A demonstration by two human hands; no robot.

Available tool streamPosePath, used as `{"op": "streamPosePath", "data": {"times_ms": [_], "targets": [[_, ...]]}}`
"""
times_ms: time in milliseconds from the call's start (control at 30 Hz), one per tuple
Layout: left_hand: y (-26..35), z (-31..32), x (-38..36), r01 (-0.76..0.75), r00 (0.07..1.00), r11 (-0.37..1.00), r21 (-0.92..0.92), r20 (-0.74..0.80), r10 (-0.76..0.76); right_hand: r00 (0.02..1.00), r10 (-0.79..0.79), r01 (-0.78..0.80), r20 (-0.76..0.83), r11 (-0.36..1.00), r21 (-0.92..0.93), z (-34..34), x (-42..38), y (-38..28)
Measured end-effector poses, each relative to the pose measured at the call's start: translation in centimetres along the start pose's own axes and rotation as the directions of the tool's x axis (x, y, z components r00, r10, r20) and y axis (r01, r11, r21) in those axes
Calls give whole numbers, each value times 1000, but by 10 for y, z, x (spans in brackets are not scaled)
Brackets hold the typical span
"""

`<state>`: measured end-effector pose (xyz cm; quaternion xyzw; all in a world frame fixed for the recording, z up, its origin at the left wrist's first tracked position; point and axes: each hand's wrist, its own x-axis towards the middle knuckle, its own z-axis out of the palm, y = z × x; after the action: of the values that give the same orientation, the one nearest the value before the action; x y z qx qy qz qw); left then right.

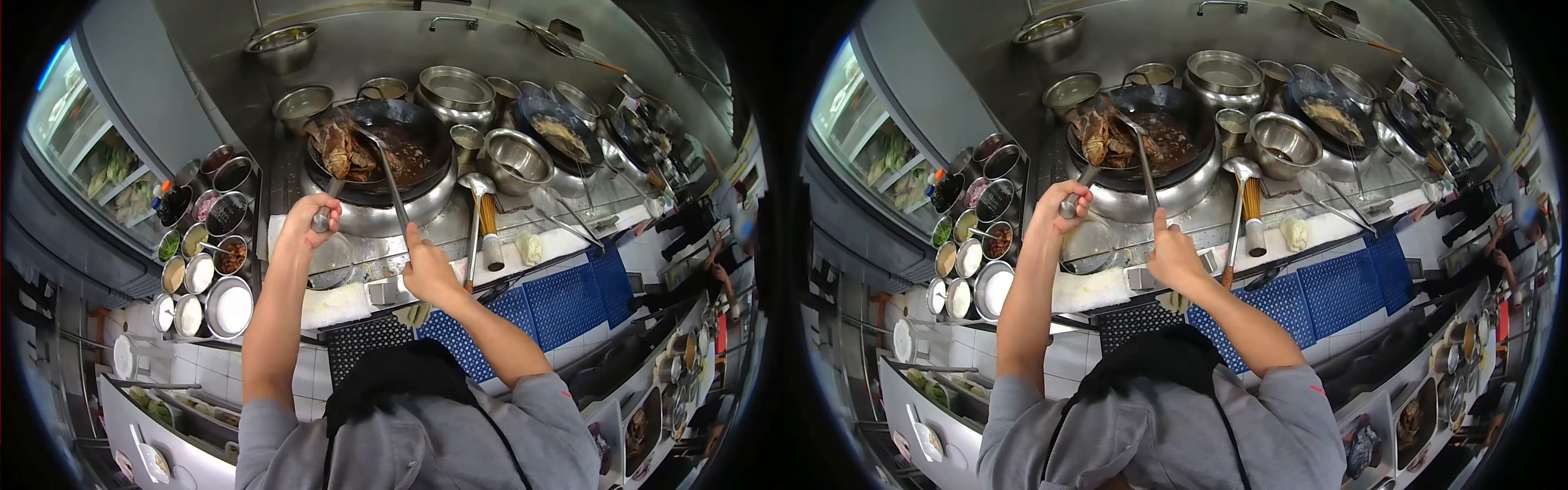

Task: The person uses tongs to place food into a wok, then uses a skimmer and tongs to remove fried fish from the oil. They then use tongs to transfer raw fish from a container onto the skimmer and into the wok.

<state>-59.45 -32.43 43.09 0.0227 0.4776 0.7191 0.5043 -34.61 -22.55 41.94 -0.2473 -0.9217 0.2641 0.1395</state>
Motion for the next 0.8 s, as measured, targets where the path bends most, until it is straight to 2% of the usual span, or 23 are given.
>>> {"op": "streamPosePath", "data": {"times_ms": [133,233,333,433,533,567,633,667,700,800], "targets": [[-19,0,9,-12,1000,998,-54,26,14,999,37,-37,-2,999,-10,10,-2,-13],[-21,-1,7,-20,999,996,-92,44,24,1000,1,-1,2,998,56,13,-1,6],[-19,-10,1,14,997,985,-172,71,-1,985,76,-115,154,958,262,-12,6,31],[-11,-9,2,58,995,980,-190,93,-41,928,195,-358,317,706,612,-33,14,22],[-3,0,0,51,997,987,-155,68,-41,951,169,-304,260,671,676,-17,17,17],[1,3,-3,40,998,990,-137,51,-33,945,198,-319,260,736,597,-13,14,12],[7,8,-5,24,999,995,-93,45,-20,999,49,-52,19,916,397,24,12,32],[9,9,-4,19,999,997,-70,42,-16,995,-48,69,-84,963,262,38,10,39],[13,9,-3,31,999,997,-71,40,-28,994,-53,75,-100,969,235,40,9,35],[20,11,-3,53,999,997,-47,1,-53,985,140,-173,103,753,635,32,11,22]]}}
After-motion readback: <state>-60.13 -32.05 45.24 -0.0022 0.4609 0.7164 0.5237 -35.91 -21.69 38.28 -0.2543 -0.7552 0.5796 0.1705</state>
